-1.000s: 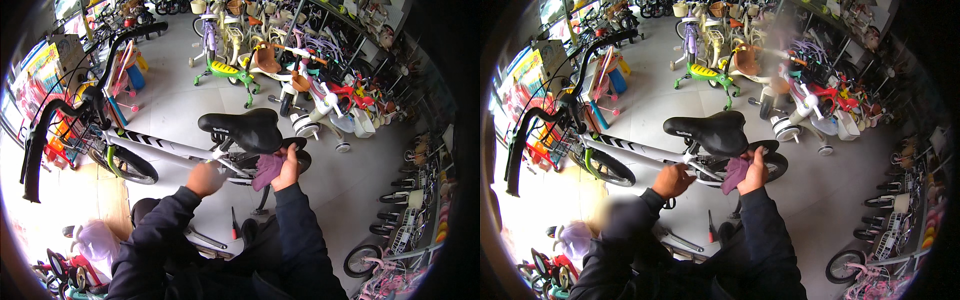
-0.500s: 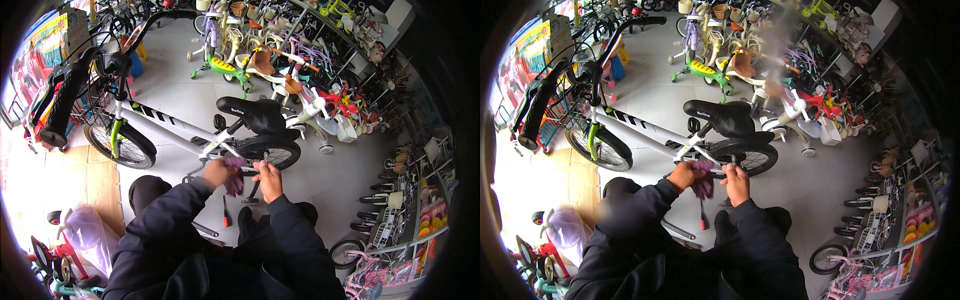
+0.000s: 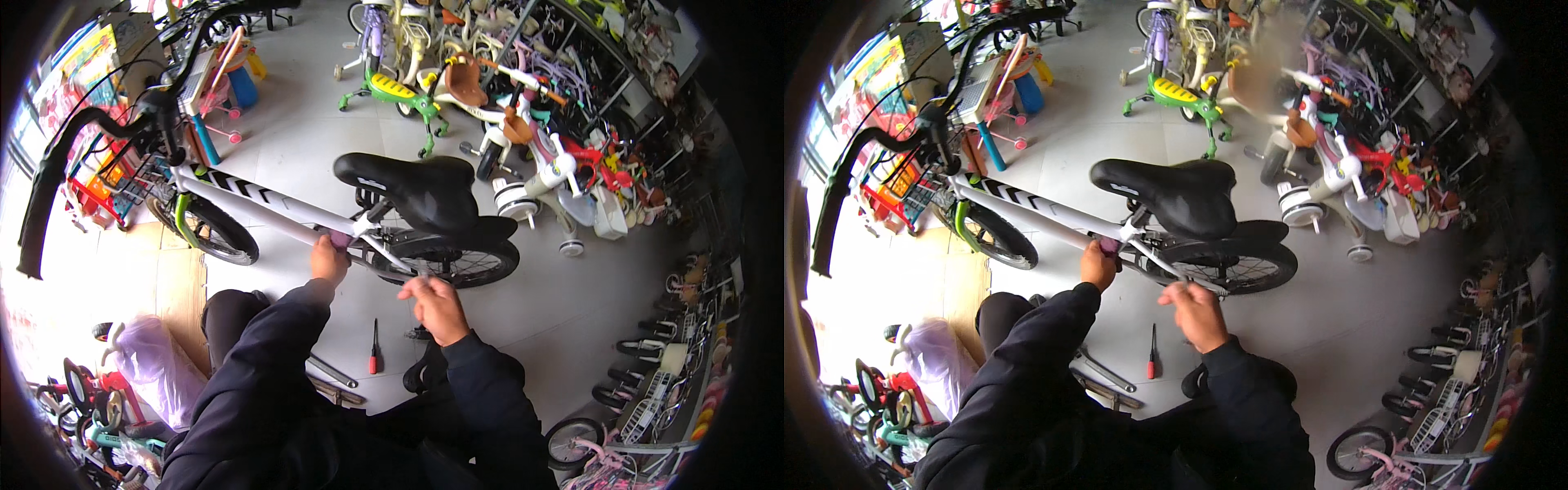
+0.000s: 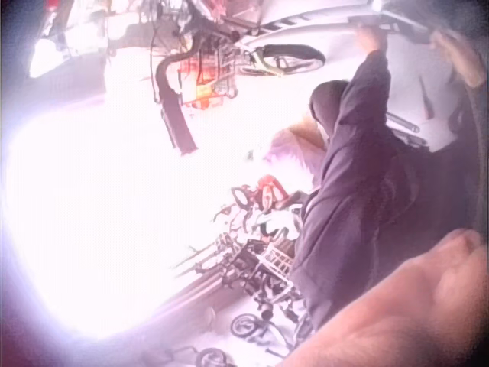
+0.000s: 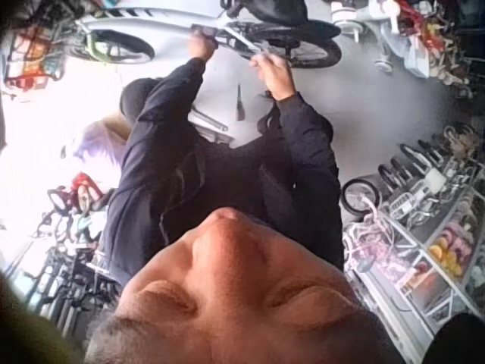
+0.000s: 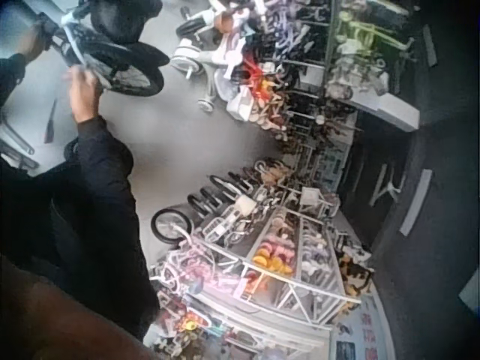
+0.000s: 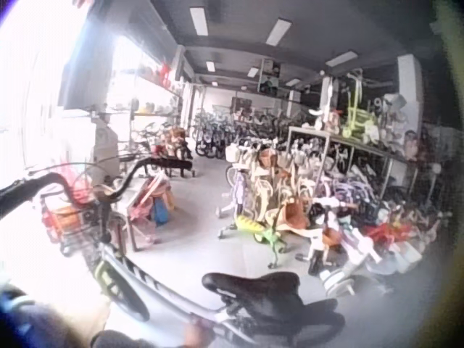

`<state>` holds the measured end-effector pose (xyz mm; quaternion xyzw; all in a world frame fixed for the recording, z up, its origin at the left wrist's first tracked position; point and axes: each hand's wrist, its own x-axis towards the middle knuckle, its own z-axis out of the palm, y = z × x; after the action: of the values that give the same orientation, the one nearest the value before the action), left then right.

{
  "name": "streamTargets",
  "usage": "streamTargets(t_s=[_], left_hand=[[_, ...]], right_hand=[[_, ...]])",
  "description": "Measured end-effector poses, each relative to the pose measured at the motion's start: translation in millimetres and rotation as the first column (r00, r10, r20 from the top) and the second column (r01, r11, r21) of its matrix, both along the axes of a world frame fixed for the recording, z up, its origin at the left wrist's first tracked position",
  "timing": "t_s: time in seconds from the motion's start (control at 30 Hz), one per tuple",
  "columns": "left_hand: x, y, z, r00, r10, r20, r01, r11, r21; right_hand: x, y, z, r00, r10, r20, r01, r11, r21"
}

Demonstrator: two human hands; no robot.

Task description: The person wipes the bicycle seat, frame, rear wheel, and front wheel with a purple cloth. They rotate the wheels while wiping and move around the bike to reach different parts.

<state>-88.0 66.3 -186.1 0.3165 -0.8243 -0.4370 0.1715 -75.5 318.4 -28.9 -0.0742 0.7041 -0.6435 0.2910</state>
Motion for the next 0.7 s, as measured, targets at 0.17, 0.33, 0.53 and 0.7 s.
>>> streamTargets(t_s=[0.17, 0.33, 0.53, 0.7], left_hand=[[-13, -14, 27, 0.966, 0.256, -0.038, -0.253, 0.965, 0.070], [-18, -22, 24, 0.977, -0.090, -0.192, 0.055, 0.982, -0.180], [-8, -22, 10, 0.961, -0.264, 0.077, 0.264, 0.807, -0.529], [-7, -37, 27, 0.882, -0.207, 0.423, 0.453, 0.620, -0.641]], right_hand=[[11, -1, 20, 0.950, 0.236, -0.203, -0.231, 0.972, 0.047], [18, 6, 21, 0.924, 0.267, -0.273, -0.243, 0.963, 0.121], [24, 8, 10, 0.922, 0.274, -0.274, -0.225, 0.954, 0.196], [26, 5, 2, 0.909, 0.212, -0.358, -0.148, 0.969, 0.196]])
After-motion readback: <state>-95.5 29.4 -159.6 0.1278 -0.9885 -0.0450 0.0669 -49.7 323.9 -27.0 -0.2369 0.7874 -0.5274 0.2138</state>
